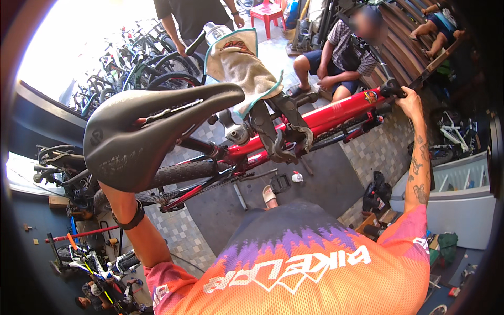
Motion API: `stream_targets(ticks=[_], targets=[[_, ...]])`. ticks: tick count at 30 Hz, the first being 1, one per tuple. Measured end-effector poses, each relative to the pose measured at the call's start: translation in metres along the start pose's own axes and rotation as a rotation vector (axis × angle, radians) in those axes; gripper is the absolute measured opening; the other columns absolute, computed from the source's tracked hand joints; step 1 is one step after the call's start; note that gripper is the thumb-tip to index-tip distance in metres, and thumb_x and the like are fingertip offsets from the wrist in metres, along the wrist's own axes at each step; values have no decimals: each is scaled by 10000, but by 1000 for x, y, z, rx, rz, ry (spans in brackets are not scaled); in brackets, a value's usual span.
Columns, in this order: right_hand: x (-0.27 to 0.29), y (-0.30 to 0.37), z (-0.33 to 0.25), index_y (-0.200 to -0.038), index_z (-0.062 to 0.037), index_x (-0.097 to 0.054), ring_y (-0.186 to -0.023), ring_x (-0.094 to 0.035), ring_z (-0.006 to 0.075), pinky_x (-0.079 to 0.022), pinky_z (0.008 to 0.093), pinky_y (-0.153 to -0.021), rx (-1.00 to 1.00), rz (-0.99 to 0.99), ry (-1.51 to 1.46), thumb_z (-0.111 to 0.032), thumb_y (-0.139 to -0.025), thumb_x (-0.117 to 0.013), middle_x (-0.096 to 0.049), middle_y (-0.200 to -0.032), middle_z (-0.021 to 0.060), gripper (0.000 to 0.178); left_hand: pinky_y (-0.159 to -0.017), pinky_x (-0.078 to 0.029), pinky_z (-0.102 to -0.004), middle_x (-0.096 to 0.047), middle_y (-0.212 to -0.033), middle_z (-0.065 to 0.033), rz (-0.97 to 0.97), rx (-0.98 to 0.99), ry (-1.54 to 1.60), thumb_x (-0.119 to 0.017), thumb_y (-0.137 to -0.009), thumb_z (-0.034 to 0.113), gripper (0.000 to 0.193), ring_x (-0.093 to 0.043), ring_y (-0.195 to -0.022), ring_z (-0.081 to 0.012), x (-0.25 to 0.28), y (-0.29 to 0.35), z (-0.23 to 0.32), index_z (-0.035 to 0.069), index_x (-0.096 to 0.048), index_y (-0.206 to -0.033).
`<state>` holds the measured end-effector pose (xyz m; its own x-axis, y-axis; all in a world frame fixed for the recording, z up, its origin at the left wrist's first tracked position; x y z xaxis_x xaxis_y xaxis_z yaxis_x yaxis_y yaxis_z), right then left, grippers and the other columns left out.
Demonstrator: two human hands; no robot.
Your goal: The person assembles a red bicycle by attaching the handlebar, wiping it with a cloth, installing the saddle, and tightening the seat post clamp. The person uses a screwdriver and a cloth during the process.
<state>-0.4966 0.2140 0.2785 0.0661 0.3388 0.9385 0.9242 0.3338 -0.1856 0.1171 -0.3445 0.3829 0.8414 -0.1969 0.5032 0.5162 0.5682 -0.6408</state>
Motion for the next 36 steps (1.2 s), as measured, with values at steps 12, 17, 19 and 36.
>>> stream_targets(ticks=[12, 17, 19, 36], targets=[[-31, -19, 40, -1174, -143, -777, -1061, -739, 393, -559, 471, -914, -100, -60, 131, -288, -727, -774, -777, -1045, 200, 471, -1011, -529, -371, -778, -1148, -87, -192, 16, 127, -866, -857, 165, 444, -718, -1067, -172, -87, -58, -27, 17, -744, -1257], [-42, -14, 60, -1272, -118, -752, -1113, -734, 388, -560, 449, -961, -164, -98, 106, -272, -723, -779, -774, -1119, 215, 570, -1004, -533, -378, -778, -1147, -91, -196, 32, 174, -859, -863, 170, 432, -715, -1076, -174, -102, -63, -45, 19, -748, -1252], [-50, -13, 75, -1314, -99, -735, -1116, -738, 380, -561, 444, -969, -214, -123, 87, -268, -726, -785, -769, -1153, 226, 614, -997, -536, -379, -777, -1152, -88, -253, 30, 75, -863, -857, 169, 431, -715, -1074, -175, -108, -66, -44, 19, -749, -1246], [-55, -11, 85, -1215, -81, -746, -1068, -736, 399, -550, 467, -906, -135, -73, 141, -273, -734, -759, -770, -1068, 221, 518, -940, -545, -355, -759, -1125, -108, -103, -66, 296, -837, -888, 150, 347, -703, -1025, -176, -120, -54, 7, -5, -737, -1182]])
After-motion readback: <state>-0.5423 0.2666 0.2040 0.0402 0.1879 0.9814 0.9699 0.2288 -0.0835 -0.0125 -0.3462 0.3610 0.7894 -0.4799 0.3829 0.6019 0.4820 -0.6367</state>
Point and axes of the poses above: each hand's wrist, its own y-axis away from the middle knuckle, its own x-axis out of the back of the hand, z = x × y, the point moved 10 cm from there along -y, towards the middle knuckle
